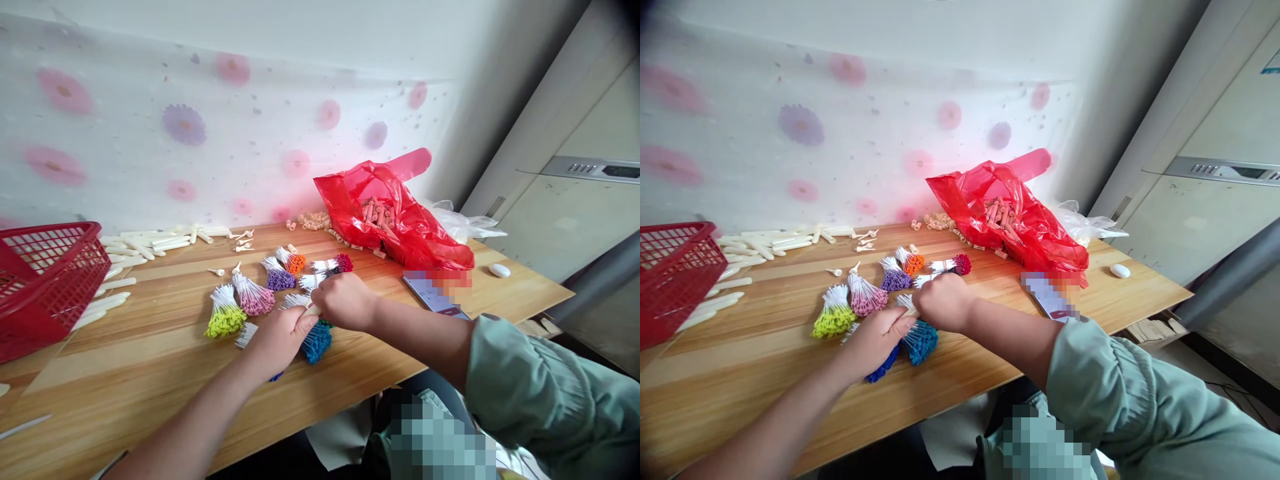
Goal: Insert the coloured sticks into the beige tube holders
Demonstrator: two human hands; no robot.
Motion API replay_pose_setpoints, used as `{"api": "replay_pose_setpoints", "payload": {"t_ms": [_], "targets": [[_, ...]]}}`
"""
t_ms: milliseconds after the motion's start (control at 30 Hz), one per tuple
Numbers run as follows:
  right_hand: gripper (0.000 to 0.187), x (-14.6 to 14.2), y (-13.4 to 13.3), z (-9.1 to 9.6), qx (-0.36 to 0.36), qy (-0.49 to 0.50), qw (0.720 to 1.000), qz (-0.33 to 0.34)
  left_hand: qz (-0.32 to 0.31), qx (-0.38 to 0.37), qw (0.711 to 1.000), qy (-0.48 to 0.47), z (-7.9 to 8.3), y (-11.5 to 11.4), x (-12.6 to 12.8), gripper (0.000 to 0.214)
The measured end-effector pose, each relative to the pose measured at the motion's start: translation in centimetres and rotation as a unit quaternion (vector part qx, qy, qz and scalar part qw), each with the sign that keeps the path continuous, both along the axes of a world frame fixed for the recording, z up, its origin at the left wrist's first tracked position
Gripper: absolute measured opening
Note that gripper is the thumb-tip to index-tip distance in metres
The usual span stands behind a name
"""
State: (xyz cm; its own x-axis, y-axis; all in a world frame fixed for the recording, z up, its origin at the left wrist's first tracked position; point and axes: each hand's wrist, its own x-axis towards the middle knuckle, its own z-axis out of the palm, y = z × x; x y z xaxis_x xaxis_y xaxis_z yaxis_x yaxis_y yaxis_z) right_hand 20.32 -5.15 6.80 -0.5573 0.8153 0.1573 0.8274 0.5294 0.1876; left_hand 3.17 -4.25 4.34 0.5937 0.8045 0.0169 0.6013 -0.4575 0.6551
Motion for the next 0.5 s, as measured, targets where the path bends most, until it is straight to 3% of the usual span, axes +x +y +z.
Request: {"api": "replay_pose_setpoints", "payload": {"t_ms": [100,200,267,400,500], "targets": [[0.018,1.0,-0.1,1.1,0.004,0.030,1.000,0.009,-0.004,-0.028,0.998,-0.056,0.2,0.1,-0.2,0.034],[0.048,2.1,-0.5,1.9,-0.060,0.180,0.978,0.083,-0.037,-0.110,0.986,-0.123,0.2,0.0,-0.4,0.037],[0.065,2.2,-0.7,2.2,-0.148,0.329,0.921,0.143,-0.065,-0.156,0.975,-0.144,0.2,-0.3,-0.4,0.038],[0.068,0.8,-0.5,1.9,-0.240,0.534,0.790,0.182,-0.110,-0.190,0.967,-0.132,0.3,-1.1,-0.4,0.037],[0.067,-0.5,0.0,1.2,-0.276,0.578,0.744,0.194,-0.118,-0.159,0.973,-0.117,0.5,-1.6,-0.5,0.036]]}}
